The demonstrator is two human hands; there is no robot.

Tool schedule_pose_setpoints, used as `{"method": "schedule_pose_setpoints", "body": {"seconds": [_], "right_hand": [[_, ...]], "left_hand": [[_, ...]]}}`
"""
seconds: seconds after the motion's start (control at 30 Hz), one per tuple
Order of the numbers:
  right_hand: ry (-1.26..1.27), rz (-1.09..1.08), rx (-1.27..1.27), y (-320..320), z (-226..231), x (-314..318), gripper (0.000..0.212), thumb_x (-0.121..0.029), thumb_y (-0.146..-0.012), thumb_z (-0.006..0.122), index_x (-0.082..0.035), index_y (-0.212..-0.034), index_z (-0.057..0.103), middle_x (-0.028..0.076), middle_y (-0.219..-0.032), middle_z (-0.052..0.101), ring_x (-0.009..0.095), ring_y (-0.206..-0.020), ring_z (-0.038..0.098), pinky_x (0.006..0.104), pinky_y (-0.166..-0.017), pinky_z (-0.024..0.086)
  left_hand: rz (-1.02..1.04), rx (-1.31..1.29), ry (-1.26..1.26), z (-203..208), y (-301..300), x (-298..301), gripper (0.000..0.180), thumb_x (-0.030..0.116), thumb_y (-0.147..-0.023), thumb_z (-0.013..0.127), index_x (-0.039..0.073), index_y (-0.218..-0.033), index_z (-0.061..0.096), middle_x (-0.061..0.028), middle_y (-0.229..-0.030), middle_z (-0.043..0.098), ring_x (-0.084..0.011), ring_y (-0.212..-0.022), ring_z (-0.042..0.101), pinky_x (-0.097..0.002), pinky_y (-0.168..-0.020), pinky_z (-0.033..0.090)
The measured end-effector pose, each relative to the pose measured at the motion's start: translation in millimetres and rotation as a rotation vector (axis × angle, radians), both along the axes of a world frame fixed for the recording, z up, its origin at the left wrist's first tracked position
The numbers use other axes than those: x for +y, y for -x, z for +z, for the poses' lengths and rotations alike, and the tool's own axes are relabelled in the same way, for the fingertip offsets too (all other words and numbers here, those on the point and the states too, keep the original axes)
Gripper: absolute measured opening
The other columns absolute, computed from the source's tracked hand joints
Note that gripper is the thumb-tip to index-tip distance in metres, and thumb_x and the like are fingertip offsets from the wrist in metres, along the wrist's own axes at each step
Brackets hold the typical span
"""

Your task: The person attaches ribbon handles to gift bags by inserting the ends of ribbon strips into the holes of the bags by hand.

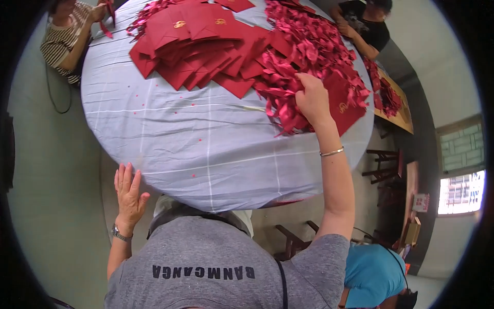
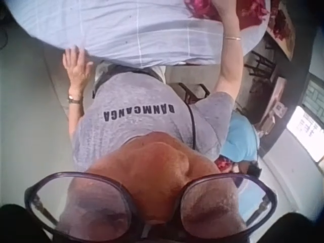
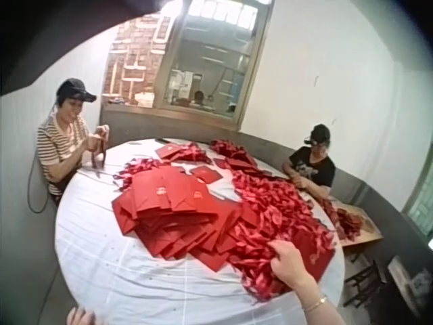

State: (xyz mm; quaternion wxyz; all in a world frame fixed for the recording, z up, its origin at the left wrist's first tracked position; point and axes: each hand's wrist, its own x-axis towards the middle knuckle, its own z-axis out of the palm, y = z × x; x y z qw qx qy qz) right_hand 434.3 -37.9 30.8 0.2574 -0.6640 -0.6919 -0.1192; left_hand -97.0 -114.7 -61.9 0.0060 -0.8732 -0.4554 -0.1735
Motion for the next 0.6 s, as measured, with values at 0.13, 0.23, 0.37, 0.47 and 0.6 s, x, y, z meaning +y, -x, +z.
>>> {"method": "schedule_pose_setpoints", "body": {"seconds": [0.13,0.23,0.37,0.47,0.6], "right_hand": [[0.044,0.167,-0.207,39.9,-1.7,21.3,0.02,-0.009,-0.077,0.063,-0.006,-0.097,0.067,0.012,-0.099,0.067,0.031,-0.099,0.061,0.0431,-0.082,0.049],[0.423,-0.058,-0.482,57.0,-15.4,35.6,0.013,-0.018,-0.077,0.067,-0.008,-0.085,0.065,0.01,-0.088,0.066,0.03,-0.092,0.061,0.0448,-0.072,0.047],[0.309,0.026,-0.462,67.0,-18.7,28.8,0.015,-0.024,-0.078,0.068,-0.009,-0.077,0.063,0.007,-0.086,0.064,0.027,-0.089,0.061,0.0443,-0.072,0.044],[0.107,0.171,-0.362,87.2,0.6,2.8,0.009,-0.017,-0.076,0.07,-0.011,-0.082,0.065,0.005,-0.088,0.064,0.026,-0.088,0.06,0.0415,-0.076,0.043],[-0.01,0.323,-0.241,123.0,2.4,-43.6,0.014,-0.012,-0.075,0.071,-0.012,-0.088,0.067,0.004,-0.089,0.064,0.025,-0.085,0.059,0.0395,-0.081,0.041]], "left_hand": [[-0.033,-0.317,-0.129,24.3,2.9,22.9,0.041,0.025,-0.092,0.058,0.001,-0.125,0.057,-0.021,-0.138,0.048,-0.0399,-0.131,0.041,-0.0513,-0.106,0.032],[0.06,-0.458,-0.183,59.6,-13.8,70.8,0.04,0.002,-0.08,0.063,-0.002,-0.119,0.059,-0.0216,-0.129,0.055,-0.0395,-0.122,0.049,-0.0465,-0.101,0.04],[0.084,-0.557,0.0,62.3,-35.7,157.6,0.035,0.011,-0.083,0.064,-0.003,-0.114,0.062,-0.0233,-0.119,0.06,-0.0365,-0.113,0.056,-0.0398,-0.097,0.044],[0.07,-0.7,0.147,54.9,-66.3,225.5,0.034,0.019,-0.084,0.064,-0.003,-0.111,0.064,-0.0226,-0.112,0.064,-0.0353,-0.107,0.06,-0.04,-0.092,0.047],[0.159,-0.731,0.224,68.0,-126.3,288.2,0.037,0.025,-0.082,0.066,-0.001,-0.109,0.065,-0.0209,-0.111,0.065,-0.0358,-0.108,0.06,-0.0388,-0.087,0.05]]}}
